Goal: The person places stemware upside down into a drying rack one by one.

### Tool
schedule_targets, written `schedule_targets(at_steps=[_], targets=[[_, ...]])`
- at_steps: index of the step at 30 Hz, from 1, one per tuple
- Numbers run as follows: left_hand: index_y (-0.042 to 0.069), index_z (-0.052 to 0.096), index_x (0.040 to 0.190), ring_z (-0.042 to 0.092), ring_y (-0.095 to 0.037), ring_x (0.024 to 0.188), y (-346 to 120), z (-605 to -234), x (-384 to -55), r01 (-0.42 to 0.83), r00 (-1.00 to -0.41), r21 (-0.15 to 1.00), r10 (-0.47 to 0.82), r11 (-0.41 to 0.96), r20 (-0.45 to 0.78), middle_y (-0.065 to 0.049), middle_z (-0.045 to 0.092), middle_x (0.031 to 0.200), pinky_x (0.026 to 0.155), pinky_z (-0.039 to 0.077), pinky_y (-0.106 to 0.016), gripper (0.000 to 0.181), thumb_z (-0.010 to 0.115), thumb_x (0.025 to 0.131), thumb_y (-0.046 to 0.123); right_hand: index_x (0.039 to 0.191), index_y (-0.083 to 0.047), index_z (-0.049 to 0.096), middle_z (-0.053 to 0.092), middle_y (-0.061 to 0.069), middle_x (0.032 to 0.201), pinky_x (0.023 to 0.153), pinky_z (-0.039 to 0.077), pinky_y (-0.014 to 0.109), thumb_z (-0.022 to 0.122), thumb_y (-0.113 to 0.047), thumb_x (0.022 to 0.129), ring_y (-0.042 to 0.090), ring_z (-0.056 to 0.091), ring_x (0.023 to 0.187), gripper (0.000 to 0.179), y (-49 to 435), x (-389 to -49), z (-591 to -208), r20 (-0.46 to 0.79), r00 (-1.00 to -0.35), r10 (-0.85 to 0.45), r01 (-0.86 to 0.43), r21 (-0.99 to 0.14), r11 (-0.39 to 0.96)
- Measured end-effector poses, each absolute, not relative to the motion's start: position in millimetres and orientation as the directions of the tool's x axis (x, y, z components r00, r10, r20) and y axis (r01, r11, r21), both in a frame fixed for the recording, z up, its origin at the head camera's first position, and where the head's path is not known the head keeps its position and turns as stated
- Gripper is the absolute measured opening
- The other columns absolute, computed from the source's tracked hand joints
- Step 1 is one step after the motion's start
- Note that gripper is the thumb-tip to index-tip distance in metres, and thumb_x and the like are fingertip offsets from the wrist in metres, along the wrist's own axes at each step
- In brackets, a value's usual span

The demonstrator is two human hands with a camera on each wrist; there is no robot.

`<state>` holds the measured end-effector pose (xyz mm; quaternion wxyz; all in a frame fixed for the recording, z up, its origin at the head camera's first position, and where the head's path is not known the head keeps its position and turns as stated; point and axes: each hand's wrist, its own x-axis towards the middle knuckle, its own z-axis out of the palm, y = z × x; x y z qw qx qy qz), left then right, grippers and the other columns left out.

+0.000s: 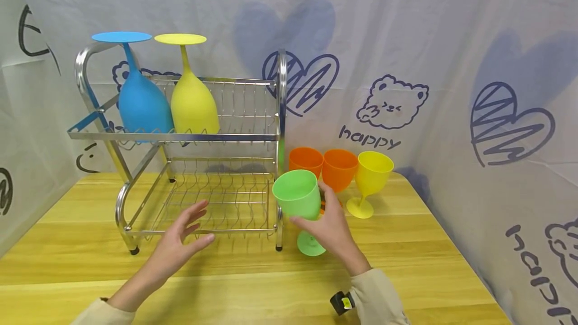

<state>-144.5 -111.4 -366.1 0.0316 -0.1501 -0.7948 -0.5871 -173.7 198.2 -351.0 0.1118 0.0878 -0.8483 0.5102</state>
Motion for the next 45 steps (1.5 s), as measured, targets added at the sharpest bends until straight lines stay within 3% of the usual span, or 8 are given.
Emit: schedule_targets(at_steps=[10, 17, 25, 30, 35, 45], targets=[[0.009, 0.031, 0.149, 0.029, -0.038, 0.137, -105.0, -362.8, -145.2, 0.296, -0.94, 0.931, 0.236, 0.214, 0.244, -0.018, 0.031, 0.152, 0.108, 0.025, -0.061, 0.077, 0.073, 0.086, 0.021, 0.141, -0.006, 0.042, 0.053, 0.011, 0.127, 0.094, 0.046, 0.051, 0.089, -0.015, 0.066, 0.029, 0.051, 0.113, 0.089, 175.3, -167.0, -338.8, 0.366, -0.915, -0.171, -0.4, -0.757, 0.517], [0.011, 0.031, 0.15, 0.031, -0.039, 0.136, -102.4, -361.6, -144.2, 0.295, -0.937, 0.934, 0.255, 0.202, 0.241, -0.017, 0.031, 0.152, 0.107, 0.028, -0.062, 0.08, 0.075, 0.084, 0.021, 0.141, -0.01, 0.044, 0.051, 0.009, 0.123, 0.083, 0.051, 0.05, 0.091, -0.02, 0.063, 0.027, 0.053, 0.104, 0.092, 158.8, -162.3, -339.8, 0.354, -0.901, -0.249, -0.431, -0.672, 0.603], [0.01, 0.03, 0.15, 0.032, -0.04, 0.135, -97.0, -362.6, -145.8, 0.309, -0.924, 0.933, 0.291, 0.182, 0.249, -0.019, 0.031, 0.151, 0.105, 0.032, -0.06, 0.086, 0.078, 0.081, 0.02, 0.135, -0.006, 0.049, 0.052, 0.017, 0.123, 0.082, 0.053, 0.05, 0.093, -0.018, 0.058, 0.03, 0.055, 0.104, 0.09, 138.1, -156.2, -346.6, 0.438, -0.798, -0.414, -0.597, -0.484, 0.639], [0.011, 0.03, 0.15, 0.04, -0.045, 0.127, -92.1, -360.6, -145.9, 0.312, -0.911, 0.93, 0.339, 0.195, 0.234, -0.021, 0.038, 0.146, 0.098, 0.04, -0.061, 0.088, 0.08, 0.079, 0.021, 0.135, -0.006, 0.049, 0.053, 0.016, 0.121, 0.082, 0.053, 0.046, 0.094, -0.02, 0.057, 0.028, 0.055, 0.103, 0.091, 128.6, -152.8, -350.8, 0.431, -0.756, -0.492, -0.65, -0.409, 0.641], [0.01, 0.038, 0.147, 0.044, -0.039, 0.124, -88.0, -361.5, -147.4, 0.377, -0.885, 0.896, 0.378, 0.234, 0.273, -0.018, 0.04, 0.145, 0.1, 0.041, -0.056, 0.084, 0.082, 0.077, 0.022, 0.133, -0.005, 0.05, 0.054, 0.013, 0.121, 0.081, 0.054, 0.042, 0.094, -0.023, 0.057, 0.025, 0.055, 0.103, 0.09, 125.0, -150.9, -352.6, 0.449, -0.718, -0.532, -0.688, -0.344, 0.639], [0.009, 0.046, 0.141, 0.047, -0.036, 0.121, -88.9, -361.4, -147.1, 0.403, -0.877, 0.868, 0.393, 0.289, 0.277, -0.016, 0.045, 0.139, 0.099, 0.043, -0.055, 0.078, 0.084, 0.075, 0.025, 0.135, -0.005, 0.05, 0.054, 0.013, 0.122, 0.084, 0.053, 0.043, 0.094, -0.029, 0.056, 0.024, 0.054, 0.105, 0.093, 127.4, -150.3, -355.9, 0.427, -0.719, -0.547, -0.682, -0.287, 0.672]])
